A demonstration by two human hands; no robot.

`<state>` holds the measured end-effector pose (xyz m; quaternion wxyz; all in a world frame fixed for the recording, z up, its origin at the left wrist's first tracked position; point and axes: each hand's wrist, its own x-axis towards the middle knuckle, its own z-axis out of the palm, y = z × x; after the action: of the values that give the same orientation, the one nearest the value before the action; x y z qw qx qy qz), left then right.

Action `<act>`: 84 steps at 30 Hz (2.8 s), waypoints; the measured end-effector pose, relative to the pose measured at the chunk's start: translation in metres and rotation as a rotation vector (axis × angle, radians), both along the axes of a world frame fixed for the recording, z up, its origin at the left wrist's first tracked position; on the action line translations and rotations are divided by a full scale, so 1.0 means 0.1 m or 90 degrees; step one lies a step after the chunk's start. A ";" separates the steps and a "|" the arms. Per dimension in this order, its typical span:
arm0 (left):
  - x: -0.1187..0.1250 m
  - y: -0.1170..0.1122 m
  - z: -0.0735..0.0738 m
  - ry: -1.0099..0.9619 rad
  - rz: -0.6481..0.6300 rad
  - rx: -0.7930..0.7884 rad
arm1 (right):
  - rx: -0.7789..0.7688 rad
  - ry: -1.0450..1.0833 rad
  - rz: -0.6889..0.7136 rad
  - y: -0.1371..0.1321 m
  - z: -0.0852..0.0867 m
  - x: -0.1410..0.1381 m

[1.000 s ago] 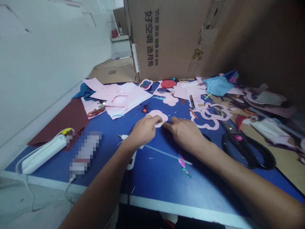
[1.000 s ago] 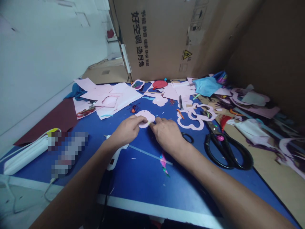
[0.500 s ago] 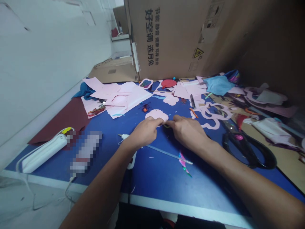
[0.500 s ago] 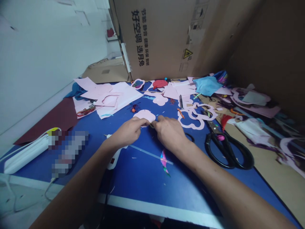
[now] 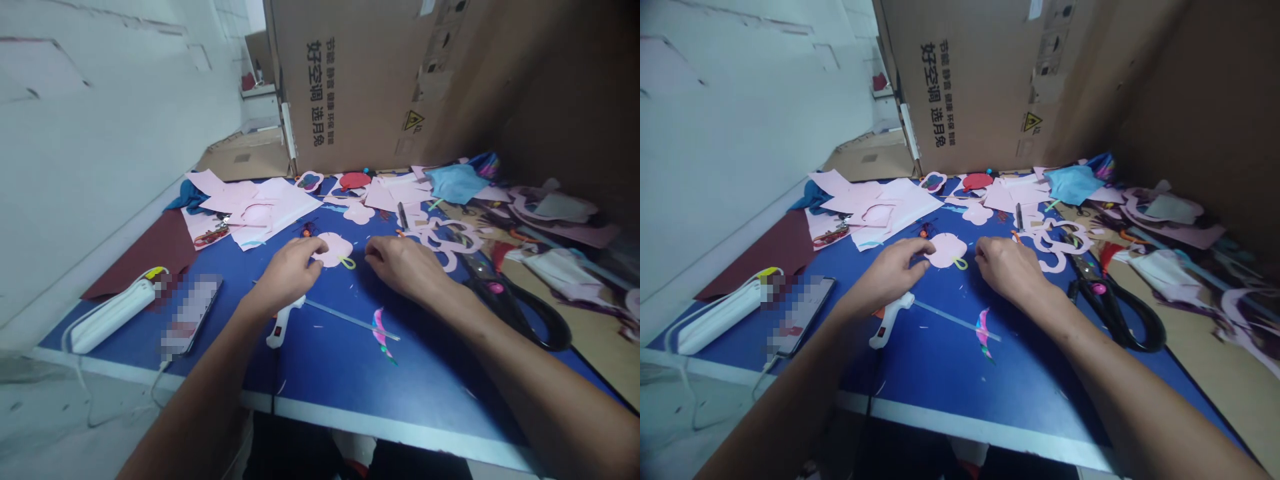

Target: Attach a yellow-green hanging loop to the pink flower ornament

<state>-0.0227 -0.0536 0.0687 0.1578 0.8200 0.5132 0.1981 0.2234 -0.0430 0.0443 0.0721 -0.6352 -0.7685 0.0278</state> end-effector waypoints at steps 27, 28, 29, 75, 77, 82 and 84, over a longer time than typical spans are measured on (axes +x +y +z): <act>0.05 -0.63 -0.12 0.102 0.083 0.096 | -0.104 0.160 -0.036 0.11 -0.14 -0.24; 0.08 -0.56 -0.14 0.102 0.090 0.092 | -0.108 0.162 -0.039 0.11 -0.14 -0.24; 0.09 -0.49 -0.17 0.102 0.094 0.091 | -0.112 0.164 -0.041 0.11 -0.14 -0.24; 0.40 0.05 -0.50 0.191 0.021 0.126 | -0.354 1.123 -0.144 0.16 -0.14 -0.31; 0.40 0.06 -0.51 0.202 0.024 0.129 | -0.359 1.138 -0.138 0.16 -0.14 -0.32; 0.42 0.04 -0.49 0.210 0.041 0.123 | -0.321 1.155 -0.140 0.18 -0.12 -0.27; 0.42 0.03 -0.46 0.213 0.034 0.116 | -0.316 1.151 -0.137 0.19 -0.12 -0.25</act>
<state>0.0197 -0.0509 0.0222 -0.0098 0.8385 0.5339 0.1087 0.1987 -0.0245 0.0327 0.5058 -0.4376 -0.3309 0.6658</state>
